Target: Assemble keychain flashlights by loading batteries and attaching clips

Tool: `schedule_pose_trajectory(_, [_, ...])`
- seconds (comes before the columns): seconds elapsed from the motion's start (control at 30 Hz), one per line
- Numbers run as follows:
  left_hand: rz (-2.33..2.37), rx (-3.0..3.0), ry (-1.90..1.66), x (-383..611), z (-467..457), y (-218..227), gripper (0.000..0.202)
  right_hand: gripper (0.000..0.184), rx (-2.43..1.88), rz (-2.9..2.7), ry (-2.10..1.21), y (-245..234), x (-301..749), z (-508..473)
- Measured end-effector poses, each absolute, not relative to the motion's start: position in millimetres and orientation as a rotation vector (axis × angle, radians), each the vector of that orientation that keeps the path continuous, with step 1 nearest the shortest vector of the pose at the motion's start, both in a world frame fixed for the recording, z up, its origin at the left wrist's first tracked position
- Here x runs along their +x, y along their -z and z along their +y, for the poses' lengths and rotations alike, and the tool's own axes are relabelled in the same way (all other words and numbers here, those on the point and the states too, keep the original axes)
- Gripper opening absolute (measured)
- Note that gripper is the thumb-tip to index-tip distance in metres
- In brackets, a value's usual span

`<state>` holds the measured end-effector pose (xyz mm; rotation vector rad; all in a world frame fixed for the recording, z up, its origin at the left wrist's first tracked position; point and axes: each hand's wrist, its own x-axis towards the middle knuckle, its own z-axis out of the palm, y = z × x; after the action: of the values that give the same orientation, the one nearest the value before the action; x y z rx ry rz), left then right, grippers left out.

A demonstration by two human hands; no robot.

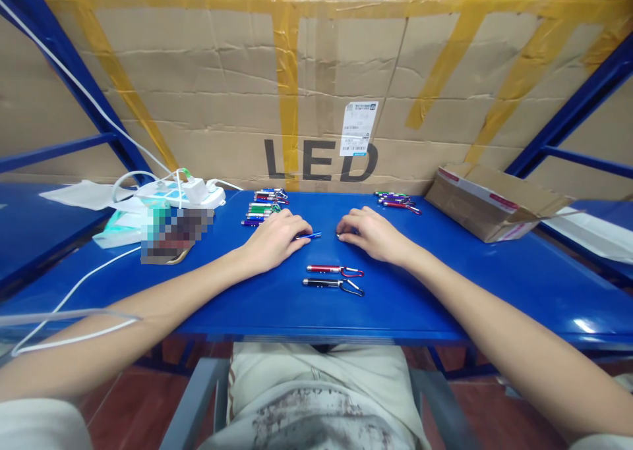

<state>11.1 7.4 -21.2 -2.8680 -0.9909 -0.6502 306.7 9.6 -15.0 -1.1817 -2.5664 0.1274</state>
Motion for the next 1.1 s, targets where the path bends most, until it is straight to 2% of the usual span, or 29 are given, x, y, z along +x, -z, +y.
schedule_pose_trajectory(0.1, [-0.983, -2.876, 0.641, 10.0, 7.7, 20.0, 0.020, 0.015, -1.173, -2.562, -0.125, 15.8, 305.4, 10.1])
schedule_pose_trajectory(0.3, [-1.016, -2.865, 0.499, 9.0, 5.6, 17.3, 0.035, 0.012, -1.199, -2.561, -0.089, 17.3, 305.3, 10.6])
schedule_pose_trajectory(0.5, [-1.058, -2.886, 0.477, 9.3, 2.8, 16.4, 0.032, 0.010, -1.210, -2.561, -0.048, 19.1, 306.2, 11.1])
schedule_pose_trajectory(0.87, [-1.050, -2.958, 0.756, 10.5, -1.1, 19.0, 0.029, 0.009, -1.217, -2.572, -0.091, 12.6, 300.5, 3.8])
schedule_pose_trajectory(1.1, [-1.071, -2.981, 0.809, 10.6, -2.3, 19.1, 0.030, 0.007, -1.362, -2.543, -0.100, 6.8, 293.3, -6.4])
